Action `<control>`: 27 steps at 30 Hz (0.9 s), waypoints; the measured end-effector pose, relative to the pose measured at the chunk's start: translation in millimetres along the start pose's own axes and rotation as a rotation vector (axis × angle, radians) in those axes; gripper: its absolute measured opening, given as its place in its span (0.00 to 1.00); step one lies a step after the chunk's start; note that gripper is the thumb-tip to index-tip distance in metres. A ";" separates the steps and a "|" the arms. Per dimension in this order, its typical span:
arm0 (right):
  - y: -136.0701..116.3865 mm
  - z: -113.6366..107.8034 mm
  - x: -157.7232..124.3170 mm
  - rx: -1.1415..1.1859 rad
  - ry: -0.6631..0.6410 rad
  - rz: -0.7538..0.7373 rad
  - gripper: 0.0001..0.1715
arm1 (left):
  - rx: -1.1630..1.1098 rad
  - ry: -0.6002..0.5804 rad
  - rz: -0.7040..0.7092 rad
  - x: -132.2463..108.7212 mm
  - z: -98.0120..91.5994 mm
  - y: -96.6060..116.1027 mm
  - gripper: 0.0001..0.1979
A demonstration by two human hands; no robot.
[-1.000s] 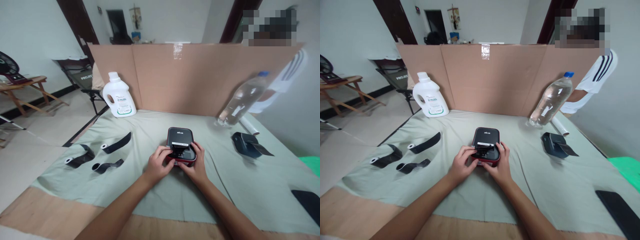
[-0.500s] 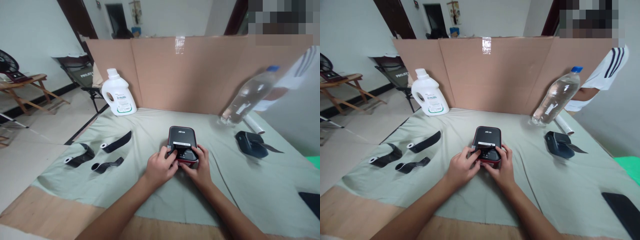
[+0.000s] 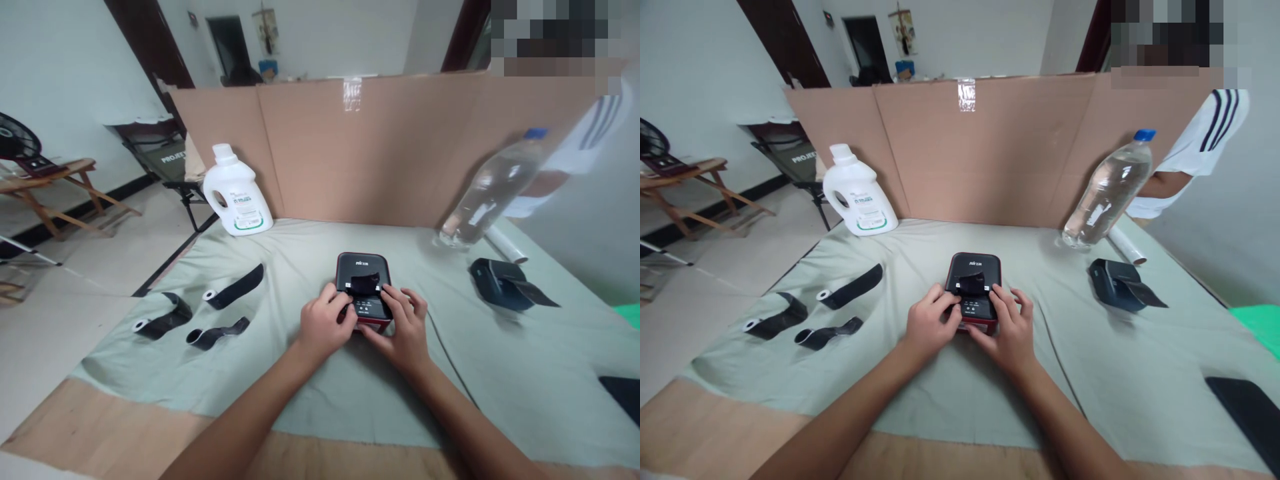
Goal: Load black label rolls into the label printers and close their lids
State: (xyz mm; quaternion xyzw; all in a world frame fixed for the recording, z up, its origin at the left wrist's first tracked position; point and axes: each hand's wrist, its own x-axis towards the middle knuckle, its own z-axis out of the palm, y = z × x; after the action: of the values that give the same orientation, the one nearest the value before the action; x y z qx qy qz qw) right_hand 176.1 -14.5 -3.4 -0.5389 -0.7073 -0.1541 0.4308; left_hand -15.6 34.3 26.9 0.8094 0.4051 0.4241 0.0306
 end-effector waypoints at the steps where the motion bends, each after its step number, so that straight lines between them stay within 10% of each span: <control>1: -0.6 0.1 -0.1 -0.001 0.002 -0.002 0.45 | 0.017 0.005 -0.016 0.9 2.3 1.6 0.08; 20: -8.4 -1.0 -0.6 0.077 -0.044 0.051 0.47 | -0.290 0.108 0.100 -23.7 10.8 -17.6 0.10; 27: -3.4 5.2 -4.4 0.171 -0.044 0.084 0.51 | -0.329 -0.016 0.214 -25.8 9.5 -23.8 0.20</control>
State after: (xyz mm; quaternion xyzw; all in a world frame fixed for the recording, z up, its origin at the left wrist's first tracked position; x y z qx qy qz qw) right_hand 170.9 -15.1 -8.9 -0.5325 -0.7039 -0.0632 0.4658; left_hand -31.9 35.5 -5.6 0.8353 0.2418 0.4789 0.1203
